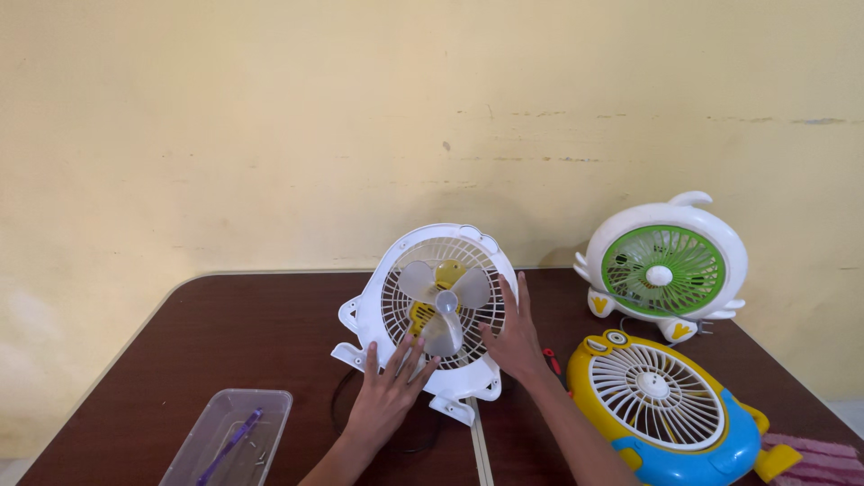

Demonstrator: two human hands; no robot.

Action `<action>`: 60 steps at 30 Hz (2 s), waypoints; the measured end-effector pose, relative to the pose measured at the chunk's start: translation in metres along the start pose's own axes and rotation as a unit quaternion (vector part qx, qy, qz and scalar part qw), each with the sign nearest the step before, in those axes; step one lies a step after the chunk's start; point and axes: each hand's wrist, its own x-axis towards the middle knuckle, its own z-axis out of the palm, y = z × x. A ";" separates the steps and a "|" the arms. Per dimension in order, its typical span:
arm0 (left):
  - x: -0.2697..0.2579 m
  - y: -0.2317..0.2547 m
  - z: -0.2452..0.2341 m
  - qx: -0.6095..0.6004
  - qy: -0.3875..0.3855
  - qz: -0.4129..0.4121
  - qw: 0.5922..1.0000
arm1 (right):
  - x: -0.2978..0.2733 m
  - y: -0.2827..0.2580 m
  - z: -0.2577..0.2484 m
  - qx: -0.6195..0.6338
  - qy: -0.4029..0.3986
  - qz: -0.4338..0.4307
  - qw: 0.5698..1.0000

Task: The person disassembles two small electric fans on a table. They remove the front grilles and central caps from a yellow and blue fan and a white fan using their hands and a screwdriver. The removed parts are placed on the table.

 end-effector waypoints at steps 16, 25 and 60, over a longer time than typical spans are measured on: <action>-0.020 -0.007 -0.017 -0.145 -0.017 -0.040 0.988 | 0.001 -0.030 0.008 -0.196 0.028 -0.153 0.968; -0.022 -0.005 -0.009 -0.163 -0.067 -0.063 0.982 | -0.002 -0.029 0.015 -0.227 0.018 -0.145 0.963; 0.050 -0.011 -0.003 -0.017 -0.180 -0.091 0.979 | -0.043 0.028 -0.068 -0.270 -0.021 -0.037 0.962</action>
